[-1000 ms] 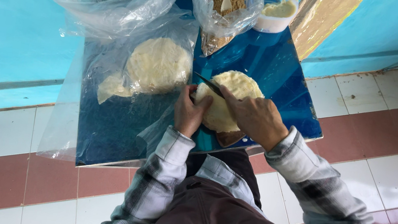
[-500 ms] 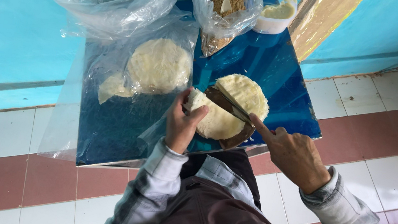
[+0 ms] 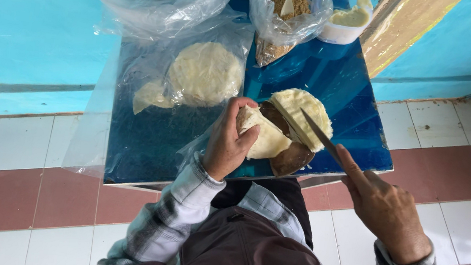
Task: The person sits at a low table and cuts round white flatbread discs into halves with a knife, then peels and separates the layers of the cut pieces by hand and stacks them on the plastic-covered table.
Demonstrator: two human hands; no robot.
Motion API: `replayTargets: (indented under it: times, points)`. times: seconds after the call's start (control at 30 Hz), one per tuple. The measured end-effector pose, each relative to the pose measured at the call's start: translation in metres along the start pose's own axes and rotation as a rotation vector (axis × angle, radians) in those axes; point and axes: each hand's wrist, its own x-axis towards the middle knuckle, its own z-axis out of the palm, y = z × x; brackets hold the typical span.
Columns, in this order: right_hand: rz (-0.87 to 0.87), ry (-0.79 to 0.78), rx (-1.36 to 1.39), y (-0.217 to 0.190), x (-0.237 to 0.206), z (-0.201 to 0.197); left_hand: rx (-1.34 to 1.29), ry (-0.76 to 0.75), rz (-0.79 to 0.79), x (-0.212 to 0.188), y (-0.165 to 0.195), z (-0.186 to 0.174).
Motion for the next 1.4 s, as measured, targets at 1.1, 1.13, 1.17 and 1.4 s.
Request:
replayTargets:
  times: [1.1,1.13,1.17,1.4]
  points:
    - [0.178,0.088,0.044,0.019,-0.011,-0.006,0.446,-0.503,0.025,0.084,-0.071,0.04]
    - [0.158,0.122,0.069,0.019,-0.013,-0.004,0.598,-0.549,-0.021,0.104,-0.085,0.058]
    - [0.137,0.153,0.093,0.02,-0.016,-0.003,0.587,-0.7,-0.093,0.122,-0.1,0.066]
    - [0.227,0.067,0.088,0.035,-0.028,0.006,0.514,-1.001,-0.353,0.142,-0.139,0.096]
